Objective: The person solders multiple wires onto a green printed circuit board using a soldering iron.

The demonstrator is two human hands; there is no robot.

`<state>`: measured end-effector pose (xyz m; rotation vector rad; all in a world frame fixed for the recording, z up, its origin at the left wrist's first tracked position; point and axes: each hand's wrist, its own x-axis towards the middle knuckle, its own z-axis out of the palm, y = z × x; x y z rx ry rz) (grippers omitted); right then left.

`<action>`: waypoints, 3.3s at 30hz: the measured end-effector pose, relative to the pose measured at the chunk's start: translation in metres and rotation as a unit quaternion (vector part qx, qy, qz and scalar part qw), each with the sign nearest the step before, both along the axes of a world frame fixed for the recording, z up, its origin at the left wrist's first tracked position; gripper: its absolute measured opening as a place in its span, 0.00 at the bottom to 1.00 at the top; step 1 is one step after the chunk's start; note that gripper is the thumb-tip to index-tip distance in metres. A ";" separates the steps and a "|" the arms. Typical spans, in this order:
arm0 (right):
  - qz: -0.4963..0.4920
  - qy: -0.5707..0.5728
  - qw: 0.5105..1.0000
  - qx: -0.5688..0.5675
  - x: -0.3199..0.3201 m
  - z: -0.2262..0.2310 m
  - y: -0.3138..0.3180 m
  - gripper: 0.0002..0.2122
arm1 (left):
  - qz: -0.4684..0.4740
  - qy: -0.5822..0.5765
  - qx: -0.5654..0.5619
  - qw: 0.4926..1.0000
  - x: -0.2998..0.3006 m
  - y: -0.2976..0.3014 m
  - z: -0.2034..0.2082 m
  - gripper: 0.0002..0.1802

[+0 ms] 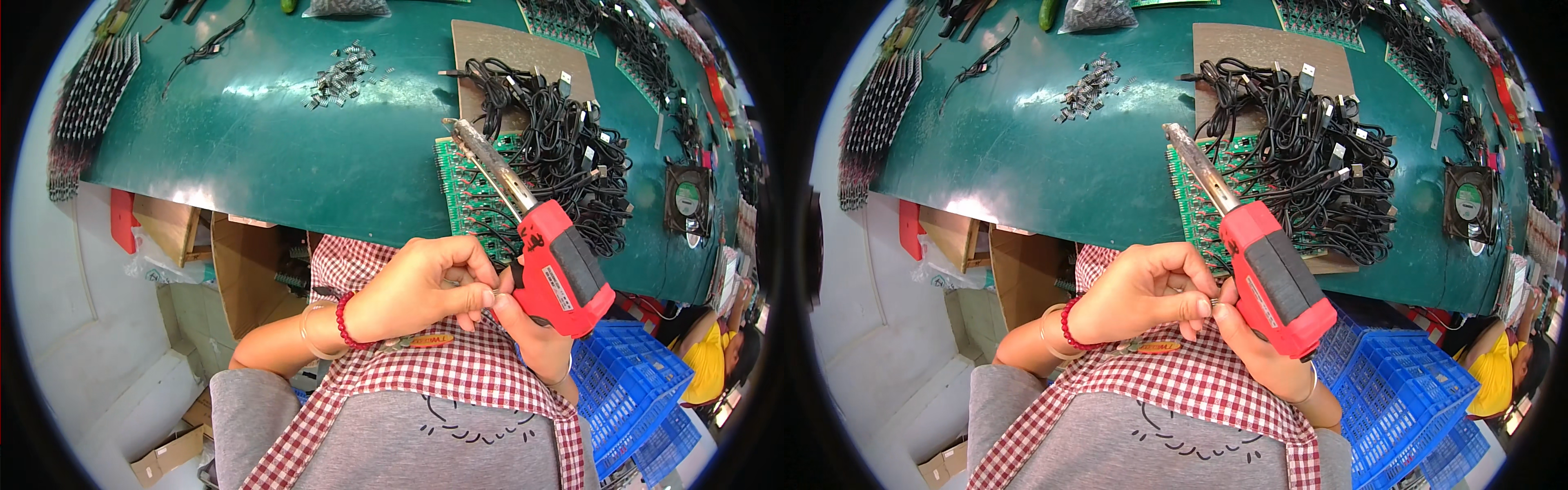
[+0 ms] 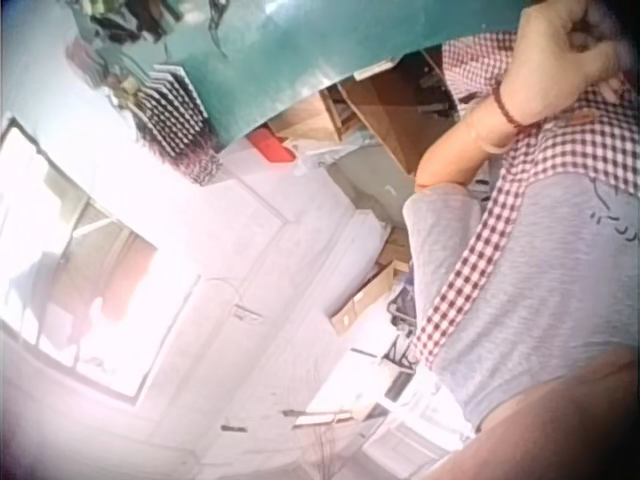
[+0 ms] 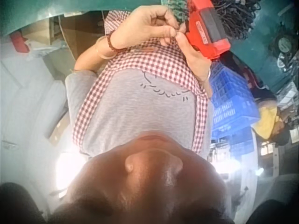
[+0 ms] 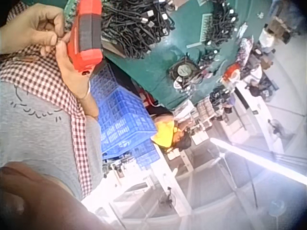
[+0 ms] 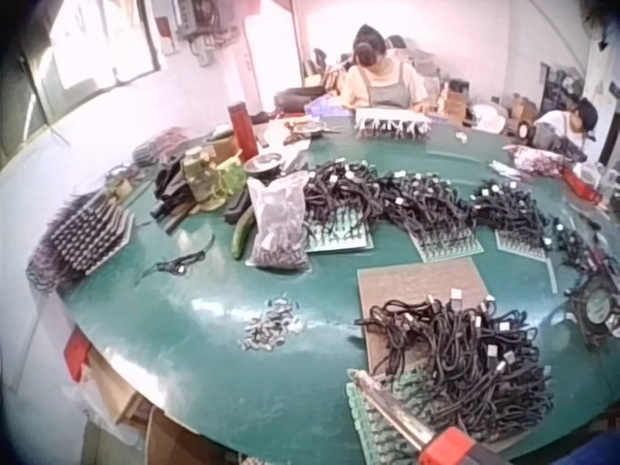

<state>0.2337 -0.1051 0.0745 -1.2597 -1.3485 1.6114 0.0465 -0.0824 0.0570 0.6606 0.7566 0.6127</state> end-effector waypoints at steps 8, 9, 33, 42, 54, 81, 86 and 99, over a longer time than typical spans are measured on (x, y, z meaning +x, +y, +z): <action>-0.005 -0.064 0.998 -0.012 -0.007 0.003 0.001 0.03 | -0.018 0.180 0.205 0.962 -0.001 -0.005 0.003 0.02; -0.011 -0.096 0.995 0.020 -0.007 -0.002 -0.001 0.03 | -0.013 0.218 0.279 0.935 -0.001 -0.003 0.002 0.01; -0.046 -0.132 0.990 -0.009 0.055 -0.028 -0.047 0.08 | 0.000 0.171 0.030 0.985 -0.036 0.054 -0.050 0.06; -0.057 -0.142 0.988 -0.018 0.049 -0.026 -0.043 0.04 | -0.039 0.170 0.029 0.984 -0.039 0.061 -0.049 0.05; -0.024 -0.158 0.987 -0.005 0.057 -0.030 -0.049 0.05 | -0.031 0.174 0.027 0.984 -0.038 0.061 -0.049 0.05; -0.015 -0.145 0.989 -0.003 0.057 -0.031 -0.053 0.05 | -0.030 0.193 0.038 0.980 -0.037 0.059 -0.048 0.05; -0.070 -0.136 0.988 0.022 0.059 -0.040 -0.063 0.14 | -0.029 0.198 0.045 0.979 -0.037 0.059 -0.047 0.05; -0.149 -0.055 0.987 -0.019 0.045 -0.019 -0.053 0.15 | 0.076 0.572 0.479 0.661 -0.069 0.111 -0.053 0.11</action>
